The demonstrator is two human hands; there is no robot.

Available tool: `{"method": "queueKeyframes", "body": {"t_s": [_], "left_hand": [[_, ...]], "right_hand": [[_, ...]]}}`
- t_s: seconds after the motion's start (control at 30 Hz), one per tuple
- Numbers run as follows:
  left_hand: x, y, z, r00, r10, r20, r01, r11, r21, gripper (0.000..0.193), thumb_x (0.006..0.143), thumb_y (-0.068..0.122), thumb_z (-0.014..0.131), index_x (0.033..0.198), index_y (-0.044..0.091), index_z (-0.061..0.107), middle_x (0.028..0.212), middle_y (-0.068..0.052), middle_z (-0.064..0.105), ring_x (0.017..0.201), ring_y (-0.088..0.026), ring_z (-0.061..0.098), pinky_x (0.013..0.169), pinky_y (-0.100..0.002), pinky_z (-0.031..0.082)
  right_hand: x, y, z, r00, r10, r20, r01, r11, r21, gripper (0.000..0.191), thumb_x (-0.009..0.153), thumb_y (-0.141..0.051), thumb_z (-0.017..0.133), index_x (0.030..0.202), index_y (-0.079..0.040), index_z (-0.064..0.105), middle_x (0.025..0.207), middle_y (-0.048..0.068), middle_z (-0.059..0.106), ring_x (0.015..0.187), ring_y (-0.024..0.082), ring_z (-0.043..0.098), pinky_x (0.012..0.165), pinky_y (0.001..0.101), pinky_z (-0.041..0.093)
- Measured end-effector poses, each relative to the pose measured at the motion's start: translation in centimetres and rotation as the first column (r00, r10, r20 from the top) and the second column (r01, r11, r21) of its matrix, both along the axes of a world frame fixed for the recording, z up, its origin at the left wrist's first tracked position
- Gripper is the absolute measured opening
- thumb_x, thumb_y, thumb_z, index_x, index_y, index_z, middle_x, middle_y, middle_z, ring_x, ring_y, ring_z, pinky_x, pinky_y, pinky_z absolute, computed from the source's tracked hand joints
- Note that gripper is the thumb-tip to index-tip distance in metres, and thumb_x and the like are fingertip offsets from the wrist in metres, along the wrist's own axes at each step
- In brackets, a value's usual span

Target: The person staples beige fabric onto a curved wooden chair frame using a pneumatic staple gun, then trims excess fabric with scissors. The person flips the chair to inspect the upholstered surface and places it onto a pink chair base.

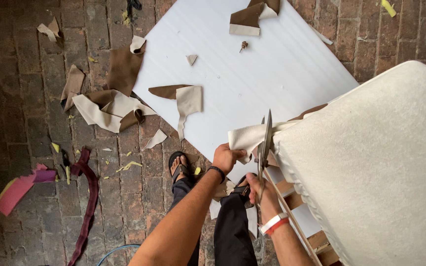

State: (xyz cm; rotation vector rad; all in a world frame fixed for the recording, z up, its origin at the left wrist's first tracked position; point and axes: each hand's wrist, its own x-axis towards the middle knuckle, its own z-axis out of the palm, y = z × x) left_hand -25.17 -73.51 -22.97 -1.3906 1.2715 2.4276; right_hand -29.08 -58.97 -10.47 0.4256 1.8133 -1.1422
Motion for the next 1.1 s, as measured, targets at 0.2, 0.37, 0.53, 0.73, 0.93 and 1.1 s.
{"method": "queueKeyframes", "body": {"t_s": [0.2, 0.37, 0.53, 0.73, 0.93, 1.1], "left_hand": [[-0.7, 0.1, 1.2, 0.999, -0.016, 0.046, 0.019, 0.998, -0.057, 0.026, 0.082, 0.011, 0.073, 0.103, -0.005, 0.075, 0.091, -0.014, 0.079, 0.083, -0.021, 0.073, 0.080, -0.032, 0.057], [-0.9, -0.6, 1.4, 0.994, -0.077, 0.078, 0.083, 0.994, -0.074, 0.029, 0.082, 0.012, 0.068, 0.105, -0.003, 0.075, 0.091, -0.014, 0.080, 0.084, -0.021, 0.076, 0.081, -0.032, 0.058], [0.9, -1.3, 1.2, 0.995, -0.043, 0.087, 0.053, 0.991, -0.121, 0.030, 0.079, 0.011, 0.068, 0.104, -0.004, 0.077, 0.087, -0.013, 0.080, 0.080, -0.022, 0.075, 0.078, -0.033, 0.059], [0.2, -1.2, 1.2, 0.908, 0.248, 0.339, -0.311, 0.939, 0.148, 0.049, 0.093, 0.027, 0.067, 0.133, 0.000, 0.056, 0.120, -0.017, 0.062, 0.092, -0.029, 0.065, 0.081, -0.043, 0.056], [-2.4, 2.4, -0.6, 0.999, -0.006, 0.052, 0.008, 0.999, -0.036, 0.071, 0.083, 0.015, 0.074, 0.148, 0.006, 0.047, 0.144, -0.015, 0.056, 0.120, -0.024, 0.059, 0.100, -0.041, 0.051], [-6.0, 5.4, -0.7, 0.989, -0.102, 0.104, 0.115, 0.984, -0.133, 0.051, 0.086, 0.021, 0.076, 0.132, 0.004, 0.061, 0.129, -0.015, 0.069, 0.112, -0.024, 0.066, 0.095, -0.036, 0.054]], "right_hand": [[-0.7, -1.9, -0.2, 0.997, 0.054, -0.046, -0.050, 0.994, 0.100, 0.049, 0.075, -0.044, 0.086, 0.073, -0.002, 0.062, 0.057, 0.001, 0.052, 0.045, 0.012, 0.048, 0.042, 0.0265, 0.039], [-0.2, -0.9, 1.2, 0.999, -0.001, -0.048, 0.004, 0.998, 0.055, 0.042, 0.080, -0.046, 0.080, 0.072, -0.007, 0.065, 0.057, -0.001, 0.054, 0.046, 0.009, 0.052, 0.042, 0.0228, 0.041], [-1.9, -2.7, -0.4, 0.998, 0.069, -0.009, -0.069, 0.998, 0.016, 0.041, 0.079, -0.042, 0.085, 0.075, -0.009, 0.062, 0.058, -0.002, 0.053, 0.047, 0.007, 0.050, 0.044, 0.0215, 0.040], [-0.3, 1.5, 0.7, 0.974, 0.226, -0.016, -0.224, 0.970, 0.097, 0.044, 0.079, -0.047, 0.081, 0.075, -0.006, 0.065, 0.055, -0.003, 0.049, 0.045, 0.009, 0.049, 0.043, 0.0238, 0.040], [0.4, 12.9, 3.1, 0.949, 0.278, 0.150, -0.295, 0.950, 0.101, 0.055, 0.084, -0.058, 0.070, 0.081, -0.004, 0.064, 0.058, 0.002, 0.055, 0.048, 0.016, 0.053, 0.046, 0.0263, 0.044], [-0.5, 19.7, 0.5, 0.901, 0.303, 0.309, -0.379, 0.898, 0.222, 0.054, 0.083, -0.057, 0.069, 0.087, -0.004, 0.067, 0.062, 0.005, 0.049, 0.056, 0.018, 0.051, 0.055, 0.0295, 0.043]]}}
